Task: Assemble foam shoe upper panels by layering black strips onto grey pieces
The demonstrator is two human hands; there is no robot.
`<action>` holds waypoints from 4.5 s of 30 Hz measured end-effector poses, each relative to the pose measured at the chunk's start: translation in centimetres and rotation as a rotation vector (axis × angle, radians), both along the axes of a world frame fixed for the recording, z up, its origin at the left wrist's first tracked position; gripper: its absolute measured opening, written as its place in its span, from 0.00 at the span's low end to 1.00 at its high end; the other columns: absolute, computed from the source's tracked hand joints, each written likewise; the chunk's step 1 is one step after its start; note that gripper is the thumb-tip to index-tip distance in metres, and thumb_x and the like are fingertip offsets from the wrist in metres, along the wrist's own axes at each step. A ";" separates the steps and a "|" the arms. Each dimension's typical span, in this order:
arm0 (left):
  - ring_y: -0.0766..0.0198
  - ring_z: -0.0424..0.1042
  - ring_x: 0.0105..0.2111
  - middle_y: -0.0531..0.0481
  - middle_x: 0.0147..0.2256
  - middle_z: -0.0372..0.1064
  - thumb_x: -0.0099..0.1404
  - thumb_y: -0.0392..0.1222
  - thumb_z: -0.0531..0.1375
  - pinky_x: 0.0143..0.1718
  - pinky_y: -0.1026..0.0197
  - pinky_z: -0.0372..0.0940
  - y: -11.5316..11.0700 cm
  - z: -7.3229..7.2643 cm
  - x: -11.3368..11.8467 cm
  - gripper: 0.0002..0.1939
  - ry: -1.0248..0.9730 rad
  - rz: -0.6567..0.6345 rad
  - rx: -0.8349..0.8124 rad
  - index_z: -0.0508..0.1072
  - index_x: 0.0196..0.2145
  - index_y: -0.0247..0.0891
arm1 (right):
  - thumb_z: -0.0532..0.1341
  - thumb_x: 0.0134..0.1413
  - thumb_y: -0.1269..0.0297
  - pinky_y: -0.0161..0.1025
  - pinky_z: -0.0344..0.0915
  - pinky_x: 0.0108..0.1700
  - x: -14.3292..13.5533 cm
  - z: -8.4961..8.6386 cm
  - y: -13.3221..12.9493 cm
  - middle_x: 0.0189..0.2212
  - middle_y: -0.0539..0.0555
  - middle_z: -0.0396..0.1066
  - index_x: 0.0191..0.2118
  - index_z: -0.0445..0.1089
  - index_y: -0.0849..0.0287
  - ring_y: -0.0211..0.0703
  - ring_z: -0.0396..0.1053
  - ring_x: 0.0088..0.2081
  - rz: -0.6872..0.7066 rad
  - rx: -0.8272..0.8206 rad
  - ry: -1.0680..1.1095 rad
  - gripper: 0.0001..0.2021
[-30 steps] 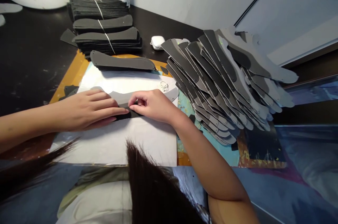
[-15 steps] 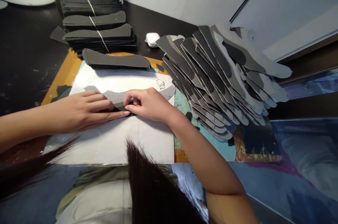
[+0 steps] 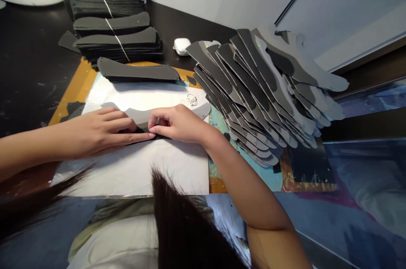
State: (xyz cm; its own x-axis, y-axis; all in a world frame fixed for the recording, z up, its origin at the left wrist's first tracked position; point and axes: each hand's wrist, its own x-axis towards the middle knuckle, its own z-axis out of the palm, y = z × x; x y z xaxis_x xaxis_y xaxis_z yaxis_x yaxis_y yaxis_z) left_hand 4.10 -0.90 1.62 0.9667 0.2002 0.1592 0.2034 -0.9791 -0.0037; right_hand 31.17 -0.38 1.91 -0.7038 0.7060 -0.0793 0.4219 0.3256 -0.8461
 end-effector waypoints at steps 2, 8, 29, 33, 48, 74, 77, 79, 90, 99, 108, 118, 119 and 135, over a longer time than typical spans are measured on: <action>0.57 0.63 0.38 0.46 0.39 0.72 0.79 0.32 0.46 0.43 0.56 0.55 0.1 -0.1 0.0 0.25 0.007 0.009 -0.012 0.68 0.68 0.40 | 0.63 0.63 0.65 0.35 0.55 0.35 0.0 0.0 0.0 0.27 0.47 0.72 0.38 0.76 0.59 0.37 0.66 0.30 0.008 0.022 -0.011 0.05; 0.57 0.67 0.38 0.46 0.40 0.74 0.79 0.39 0.46 0.44 0.56 0.59 0.4 -0.7 -0.3 0.26 0.065 0.101 -0.153 0.66 0.70 0.51 | 0.58 0.69 0.65 0.37 0.59 0.41 0.2 0.1 -0.5 0.36 0.52 0.79 0.45 0.76 0.58 0.42 0.71 0.36 0.013 0.165 -0.048 0.09; 0.58 0.62 0.40 0.47 0.42 0.69 0.80 0.30 0.45 0.46 0.55 0.53 0.0 -1.2 -0.6 0.28 0.014 0.032 -0.042 0.54 0.74 0.39 | 0.60 0.68 0.65 0.36 0.57 0.41 0.0 0.0 -0.3 0.36 0.51 0.78 0.42 0.77 0.60 0.40 0.70 0.36 -0.081 0.042 -0.004 0.09; 0.58 0.61 0.38 0.47 0.40 0.68 0.81 0.33 0.43 0.44 0.56 0.53 0.3 -1.1 -0.4 0.25 -0.038 -0.010 -0.001 0.58 0.71 0.38 | 0.58 0.68 0.69 0.35 0.57 0.42 -0.1 0.4 -0.3 0.38 0.51 0.78 0.43 0.77 0.60 0.40 0.70 0.37 -0.024 0.096 -0.076 0.09; 0.58 0.60 0.39 0.48 0.42 0.66 0.81 0.32 0.44 0.45 0.56 0.52 0.3 -1.5 -0.5 0.26 -0.021 0.016 -0.038 0.57 0.73 0.42 | 0.57 0.69 0.70 0.35 0.53 0.40 -0.4 0.7 -0.7 0.41 0.51 0.79 0.47 0.75 0.56 0.41 0.68 0.37 0.013 0.219 -0.252 0.09; 0.60 0.63 0.38 0.48 0.42 0.70 0.80 0.31 0.45 0.44 0.57 0.55 0.5 -0.8 -0.3 0.26 -0.035 0.007 -0.041 0.61 0.71 0.42 | 0.60 0.69 0.69 0.35 0.57 0.41 1.1 0.2 -0.1 0.43 0.53 0.82 0.51 0.76 0.57 0.42 0.74 0.40 0.070 0.275 -0.189 0.10; 0.61 0.61 0.38 0.48 0.42 0.70 0.80 0.31 0.44 0.45 0.58 0.55 0.4 -0.8 -0.5 0.27 -0.026 0.012 -0.047 0.60 0.71 0.44 | 0.59 0.70 0.69 0.36 0.57 0.42 1.0 0.3 -0.2 0.44 0.53 0.82 0.51 0.76 0.56 0.43 0.74 0.41 0.067 0.278 -0.197 0.11; 0.61 0.61 0.38 0.48 0.42 0.69 0.81 0.31 0.44 0.45 0.57 0.54 0.4 -0.9 -0.6 0.27 -0.018 0.019 -0.056 0.59 0.72 0.45 | 0.59 0.70 0.69 0.36 0.57 0.42 1.0 0.4 -0.2 0.44 0.53 0.81 0.51 0.76 0.56 0.43 0.74 0.42 0.069 0.274 -0.200 0.11; 0.60 0.61 0.39 0.49 0.44 0.70 0.80 0.30 0.46 0.45 0.57 0.54 0.2 -0.9 -0.7 0.29 0.010 0.069 -0.115 0.60 0.72 0.49 | 0.59 0.69 0.70 0.35 0.56 0.41 0.9 0.7 0.0 0.42 0.51 0.81 0.51 0.77 0.54 0.41 0.71 0.38 0.091 0.248 -0.213 0.11; 0.59 0.61 0.40 0.48 0.44 0.68 0.78 0.28 0.47 0.46 0.56 0.54 0.2 -1.2 -0.8 0.31 -0.007 0.037 -0.113 0.55 0.74 0.46 | 0.63 0.69 0.65 0.35 0.52 0.38 1.4 1.3 -0.3 0.41 0.48 0.82 0.51 0.78 0.51 0.40 0.70 0.37 0.027 0.328 -0.321 0.10; 0.58 0.61 0.40 0.48 0.43 0.67 0.76 0.27 0.49 0.45 0.56 0.57 0.0 -1.0 -0.9 0.35 0.025 0.062 -0.124 0.53 0.74 0.49 | 0.68 0.64 0.64 0.34 0.53 0.40 2.4 1.1 0.5 0.37 0.47 0.78 0.51 0.79 0.52 0.38 0.68 0.35 -0.022 0.221 -0.246 0.10; 0.58 0.63 0.40 0.47 0.43 0.69 0.76 0.27 0.47 0.46 0.55 0.58 0.0 -0.8 -0.9 0.34 0.052 0.082 -0.151 0.55 0.74 0.50 | 0.67 0.64 0.67 0.35 0.51 0.39 2.9 1.3 0.9 0.35 0.47 0.74 0.54 0.77 0.54 0.38 0.63 0.34 0.048 0.123 -0.198 0.14; 0.58 0.63 0.40 0.47 0.44 0.69 0.76 0.27 0.47 0.47 0.55 0.58 0.0 -0.8 -0.9 0.34 0.055 0.079 -0.148 0.54 0.75 0.49 | 0.67 0.64 0.67 0.35 0.51 0.39 2.9 1.4 0.8 0.36 0.48 0.74 0.54 0.77 0.54 0.38 0.63 0.34 0.055 0.122 -0.208 0.14; 0.58 0.62 0.41 0.47 0.46 0.69 0.78 0.28 0.46 0.47 0.54 0.57 0.2 -0.9 -0.9 0.32 0.075 0.054 -0.140 0.48 0.75 0.44 | 0.70 0.59 0.69 0.35 0.51 0.37 2.6 2.4 -0.1 0.36 0.48 0.74 0.57 0.71 0.53 0.40 0.66 0.35 0.067 0.117 -0.335 0.20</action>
